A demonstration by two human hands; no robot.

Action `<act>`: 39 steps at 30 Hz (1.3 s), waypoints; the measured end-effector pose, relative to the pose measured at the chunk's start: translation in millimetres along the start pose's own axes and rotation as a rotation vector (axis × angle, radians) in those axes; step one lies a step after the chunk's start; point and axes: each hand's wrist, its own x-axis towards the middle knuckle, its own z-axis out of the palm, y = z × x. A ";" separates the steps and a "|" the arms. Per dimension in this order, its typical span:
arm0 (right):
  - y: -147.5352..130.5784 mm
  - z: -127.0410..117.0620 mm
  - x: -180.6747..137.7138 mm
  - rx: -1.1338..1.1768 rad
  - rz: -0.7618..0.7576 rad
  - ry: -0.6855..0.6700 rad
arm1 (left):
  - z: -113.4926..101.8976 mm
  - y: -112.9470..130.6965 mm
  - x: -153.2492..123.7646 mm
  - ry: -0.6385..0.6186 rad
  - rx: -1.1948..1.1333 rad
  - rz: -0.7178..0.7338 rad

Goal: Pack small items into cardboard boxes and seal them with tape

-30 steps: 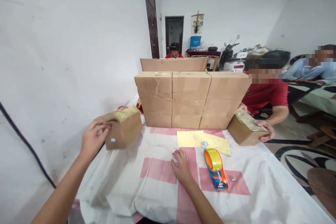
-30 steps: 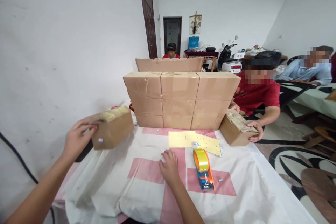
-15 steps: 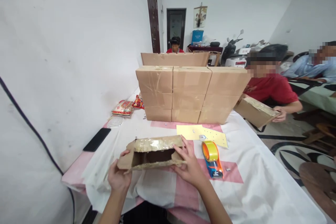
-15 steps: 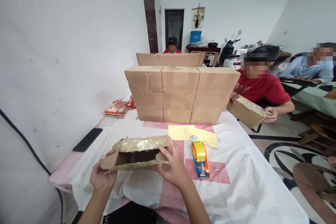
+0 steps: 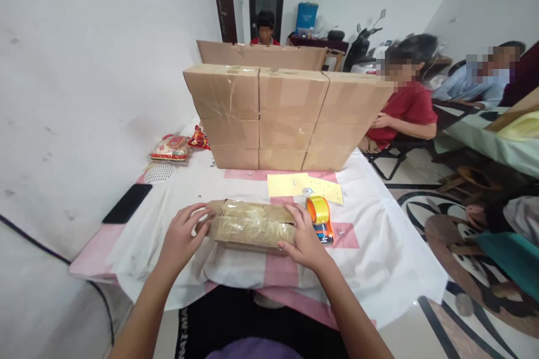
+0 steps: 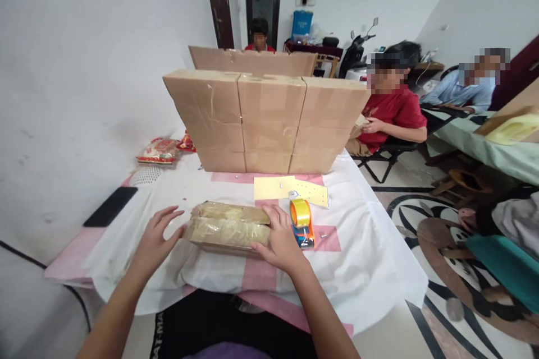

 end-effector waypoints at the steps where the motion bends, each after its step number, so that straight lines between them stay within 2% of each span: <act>1: 0.6 2.6 -2.5 0.046 0.028 0.002 | -7.3 8.1 7.1 -0.073 0.077 0.136; 3: 2.3 6.4 -7.6 0.110 0.056 0.031 | -20.1 26.6 24.2 -0.285 0.169 0.352; 6: 6.2 9.2 -14.2 0.105 0.013 0.084 | -32.5 48.6 50.3 -0.555 0.222 0.491; 9: 8.4 12.6 -19.6 0.008 -0.054 0.121 | -34.5 57.5 66.9 -0.696 0.211 0.514; 12: 7.1 19.1 -25.1 -0.060 -0.057 0.196 | -28.3 59.7 68.5 -0.762 0.194 0.522; 14: 5.9 23.6 -29.2 -0.064 -0.044 0.232 | -24.4 60.7 63.1 -0.765 0.180 0.518; 18: 7.9 27.5 -37.6 -0.022 -0.015 0.244 | -24.6 64.2 52.3 -0.668 0.131 0.492; 22: 12.8 27.5 -41.5 0.059 -0.003 0.262 | -20.2 68.6 57.8 -0.651 0.177 0.480; 25: 14.4 28.5 -39.9 0.133 -0.061 0.304 | -2.3 67.0 67.7 -0.635 0.275 0.456; 28: 14.8 30.5 -38.1 0.197 -0.062 0.404 | 21.1 59.4 73.3 -0.683 0.288 0.407; 30: 14.8 34.7 -39.9 0.255 0.016 0.492 | 33.0 53.4 74.5 -0.698 0.254 0.389; 33: 13.9 51.0 -48.8 0.343 0.189 0.606 | 41.3 45.1 74.5 -0.645 0.207 0.388; 36: 11.8 76.0 -60.6 0.449 0.366 0.673 | 39.5 37.4 71.6 -0.556 0.139 0.368; 39: 10.0 94.4 -66.2 0.563 0.464 0.696 | 28.5 33.1 62.5 -0.518 -0.039 0.318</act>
